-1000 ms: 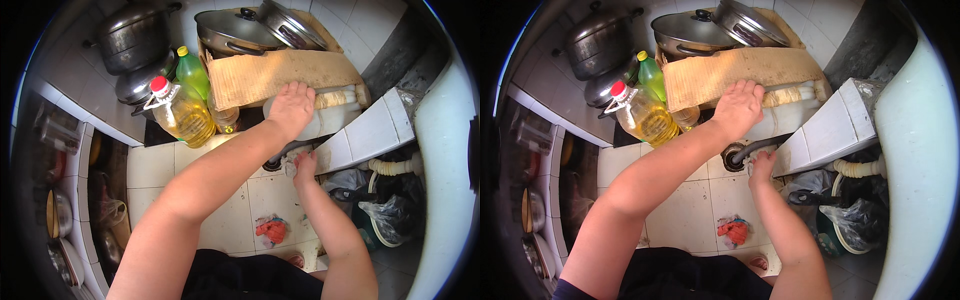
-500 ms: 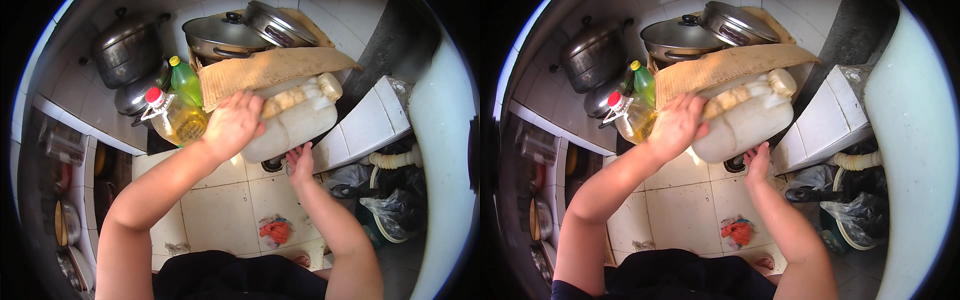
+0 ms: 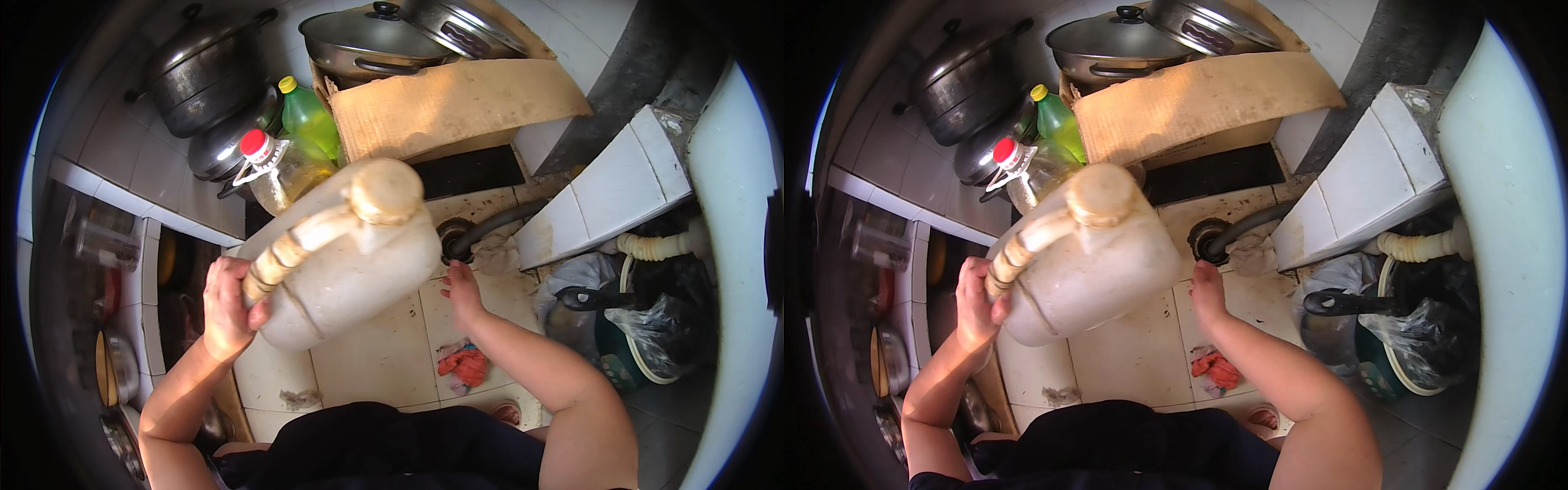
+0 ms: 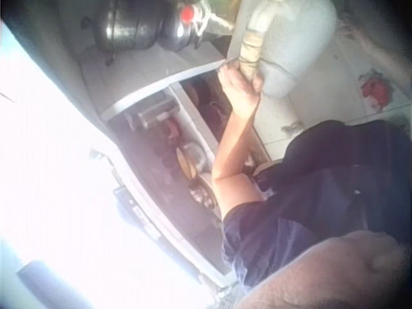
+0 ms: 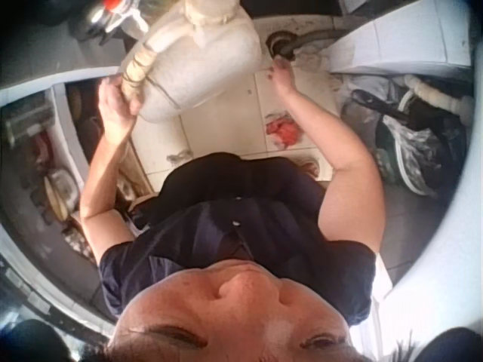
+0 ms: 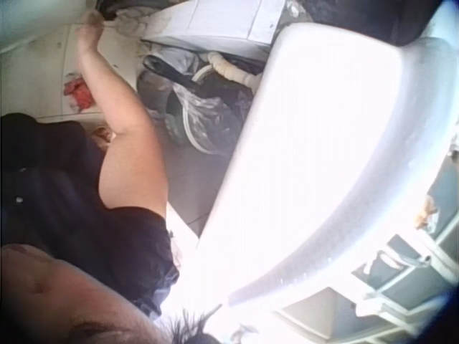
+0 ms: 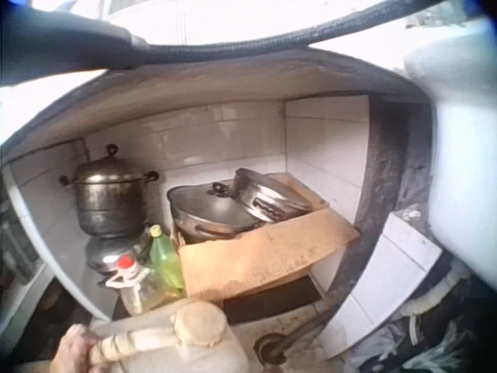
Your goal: The person cleans a cluttered kitchen area by wiping a tiled shelf and the floor with a white cloth. They move several large plastic bottles of oil and a cardboard box to access the floor, then wipe the floor tiles and a drain pipe. The person rinses the cloth at the sink and continues wiping the floor area.
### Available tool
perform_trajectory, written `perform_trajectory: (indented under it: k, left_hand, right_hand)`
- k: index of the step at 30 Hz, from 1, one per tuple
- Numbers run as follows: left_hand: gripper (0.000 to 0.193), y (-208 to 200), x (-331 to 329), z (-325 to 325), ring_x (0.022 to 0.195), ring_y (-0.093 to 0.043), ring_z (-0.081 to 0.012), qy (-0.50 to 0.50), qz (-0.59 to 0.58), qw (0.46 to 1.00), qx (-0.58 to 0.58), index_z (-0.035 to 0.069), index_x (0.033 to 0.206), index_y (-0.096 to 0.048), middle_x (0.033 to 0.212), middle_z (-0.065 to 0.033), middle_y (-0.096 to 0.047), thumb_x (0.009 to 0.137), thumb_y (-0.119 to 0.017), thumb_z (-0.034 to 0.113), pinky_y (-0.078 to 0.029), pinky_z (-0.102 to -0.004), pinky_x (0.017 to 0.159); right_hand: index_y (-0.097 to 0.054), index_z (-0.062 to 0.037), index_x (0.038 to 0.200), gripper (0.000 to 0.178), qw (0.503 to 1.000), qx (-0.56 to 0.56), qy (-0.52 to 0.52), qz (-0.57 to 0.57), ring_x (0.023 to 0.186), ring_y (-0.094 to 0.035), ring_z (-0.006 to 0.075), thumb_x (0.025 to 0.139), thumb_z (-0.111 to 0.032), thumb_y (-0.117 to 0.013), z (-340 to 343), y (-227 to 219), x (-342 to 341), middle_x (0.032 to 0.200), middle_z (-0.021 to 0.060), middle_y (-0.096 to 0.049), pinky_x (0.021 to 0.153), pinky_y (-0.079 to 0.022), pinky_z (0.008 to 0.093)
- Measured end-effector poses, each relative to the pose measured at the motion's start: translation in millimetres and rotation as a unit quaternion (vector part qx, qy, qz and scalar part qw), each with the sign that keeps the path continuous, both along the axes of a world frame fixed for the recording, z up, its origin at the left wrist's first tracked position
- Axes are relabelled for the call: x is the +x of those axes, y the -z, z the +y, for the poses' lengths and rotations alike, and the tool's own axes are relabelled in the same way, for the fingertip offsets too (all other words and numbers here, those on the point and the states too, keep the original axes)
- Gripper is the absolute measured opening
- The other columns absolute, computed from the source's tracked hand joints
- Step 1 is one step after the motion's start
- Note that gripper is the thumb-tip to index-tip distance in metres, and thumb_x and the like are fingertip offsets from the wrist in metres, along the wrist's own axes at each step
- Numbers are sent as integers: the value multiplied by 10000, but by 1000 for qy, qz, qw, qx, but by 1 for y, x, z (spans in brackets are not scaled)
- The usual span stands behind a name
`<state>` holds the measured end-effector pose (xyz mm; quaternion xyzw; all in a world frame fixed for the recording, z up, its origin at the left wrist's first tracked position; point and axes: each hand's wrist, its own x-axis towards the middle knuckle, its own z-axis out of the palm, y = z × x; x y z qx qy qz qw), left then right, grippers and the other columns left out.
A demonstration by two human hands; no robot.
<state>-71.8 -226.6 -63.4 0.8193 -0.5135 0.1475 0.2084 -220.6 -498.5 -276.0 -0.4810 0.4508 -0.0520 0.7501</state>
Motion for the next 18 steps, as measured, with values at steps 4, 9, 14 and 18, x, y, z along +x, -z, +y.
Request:
perform_trajectory:
  k: [4, 9, 14, 18]
  left_hand:
    - [268, 0, -5, 41, 720, -499, -315, -105, 114, 988, -24, -3, 956, -462, 833, -148, -504, 741, -586, 98, -428, -380, 669]
    - [258, 12, -9, 81, 710, -474, -309, -129, 55, 990, 12, 5, 945, -468, 826, -142, -495, 750, -590, 122, -413, -373, 671]
    - [284, 31, -9, 108, 740, -476, -314, -153, 14, 988, 24, 3, 959, -465, 836, -148, -495, 744, -606, 123, -414, -386, 686]
    - [344, 30, -8, 112, 846, -484, -329, -165, 8, 985, 49, -7, 1027, -463, 932, -163, -498, 751, -630, 112, -414, -399, 774]
  right_hand:
    - [-508, -73, 1185, 316, 985, -160, -46, 45, 935, -494, 149, 889, -184, -493, -31, 61, -7, 1037, 13, -525, 780, -434, 303]
    - [-560, -34, 1119, 312, 934, -318, -54, 155, 963, -524, 227, 823, -129, -587, -64, 92, -16, 1088, 102, -532, 826, -434, 328]
    - [-523, -45, 1177, 411, 892, -394, -105, 193, 1069, -490, 354, 790, -159, -603, -82, 92, -24, 1209, 203, -438, 925, -408, 382]
    - [-495, -49, 1214, 475, 869, -428, -135, 208, 1119, -455, 360, 775, -177, -623, -84, 95, -19, 1233, 208, -424, 952, -394, 388]
